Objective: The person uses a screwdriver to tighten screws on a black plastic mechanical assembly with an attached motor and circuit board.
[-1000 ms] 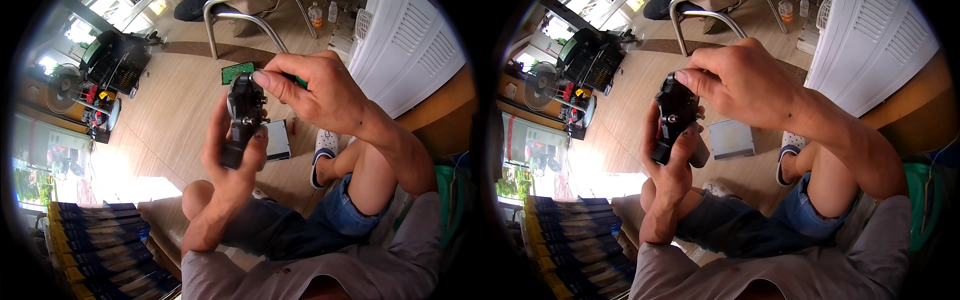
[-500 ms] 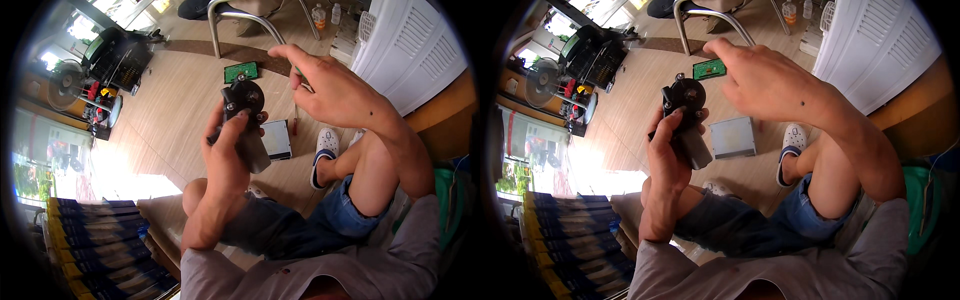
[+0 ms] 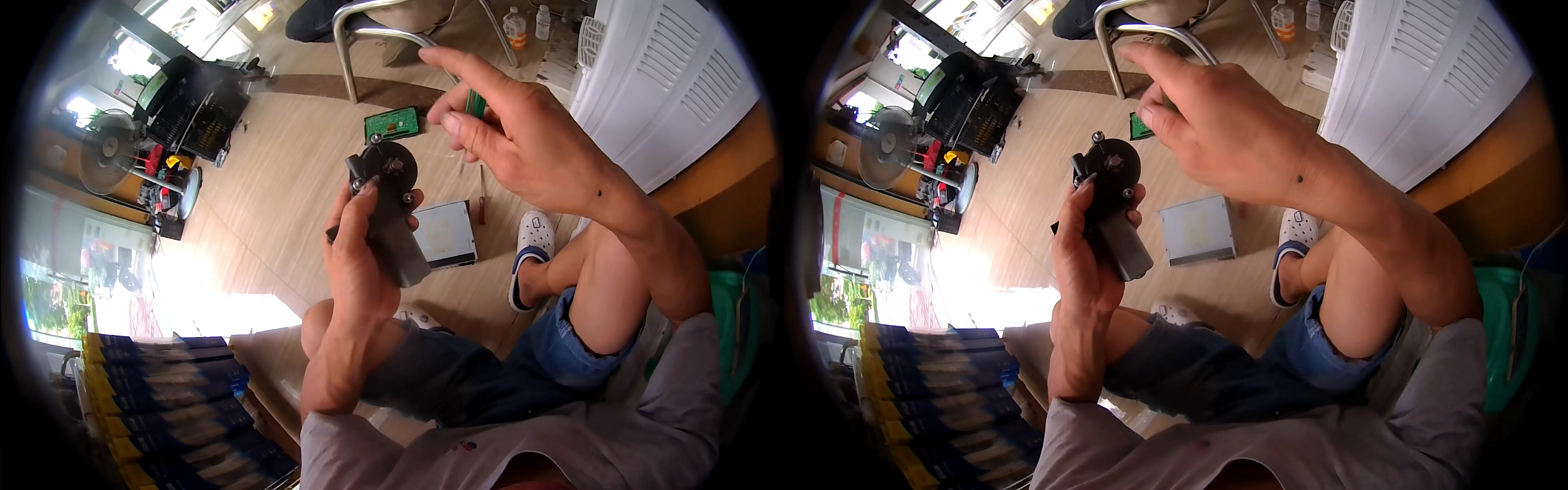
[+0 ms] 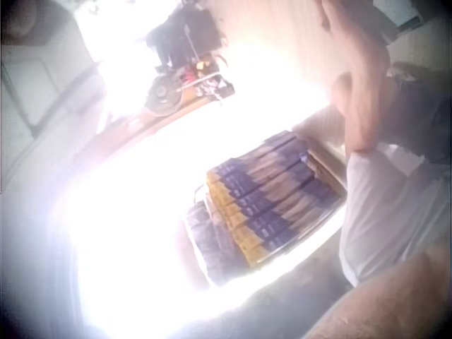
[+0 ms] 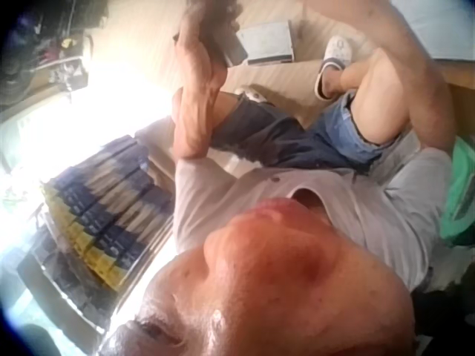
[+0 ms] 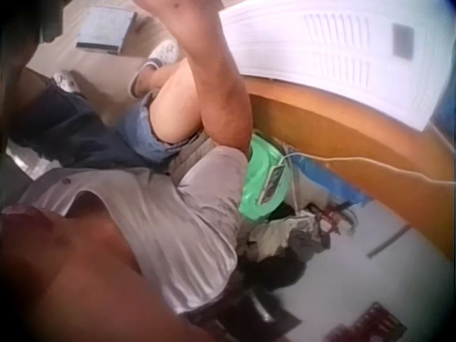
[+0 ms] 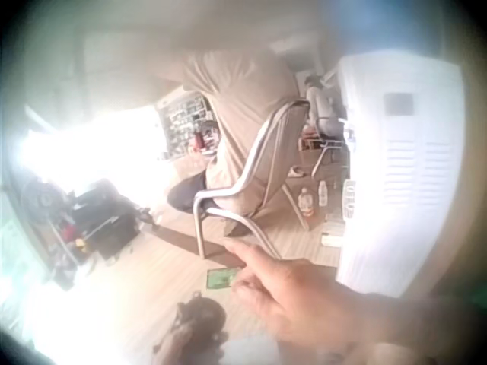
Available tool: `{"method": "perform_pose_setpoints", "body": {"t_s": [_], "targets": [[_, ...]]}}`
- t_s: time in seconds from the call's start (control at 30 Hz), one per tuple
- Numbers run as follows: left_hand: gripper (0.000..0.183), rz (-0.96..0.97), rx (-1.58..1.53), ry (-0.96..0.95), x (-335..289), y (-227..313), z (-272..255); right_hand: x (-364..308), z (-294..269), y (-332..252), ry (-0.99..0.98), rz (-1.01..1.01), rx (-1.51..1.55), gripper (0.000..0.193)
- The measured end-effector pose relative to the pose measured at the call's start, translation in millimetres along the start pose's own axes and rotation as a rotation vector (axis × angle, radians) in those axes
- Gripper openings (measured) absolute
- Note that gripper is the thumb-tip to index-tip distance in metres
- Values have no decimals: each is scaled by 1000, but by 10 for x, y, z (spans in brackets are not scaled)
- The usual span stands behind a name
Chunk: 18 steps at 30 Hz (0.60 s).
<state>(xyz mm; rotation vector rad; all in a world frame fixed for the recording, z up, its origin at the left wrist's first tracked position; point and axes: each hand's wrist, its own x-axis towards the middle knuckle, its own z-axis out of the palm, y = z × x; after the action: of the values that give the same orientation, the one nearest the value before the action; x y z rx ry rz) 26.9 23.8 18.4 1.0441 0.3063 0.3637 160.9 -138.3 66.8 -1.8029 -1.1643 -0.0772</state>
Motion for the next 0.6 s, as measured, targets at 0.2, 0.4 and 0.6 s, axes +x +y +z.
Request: {"method": "perform_pose_setpoints", "body": {"t_s": [0.2, 0.4, 0.6], "targets": [[39, 66, 41, -26, 5, -12, -10, -15, -29, -116, 73, -56, 311, 41], [40, 86, 28, -8, -28, 12, 57, -30, 6, -183, 44, -219, 449, 24], [40, 61, 24, 29, -57, 35, 62, -67, 65, -236, 27, -227, 418, 21]]}}
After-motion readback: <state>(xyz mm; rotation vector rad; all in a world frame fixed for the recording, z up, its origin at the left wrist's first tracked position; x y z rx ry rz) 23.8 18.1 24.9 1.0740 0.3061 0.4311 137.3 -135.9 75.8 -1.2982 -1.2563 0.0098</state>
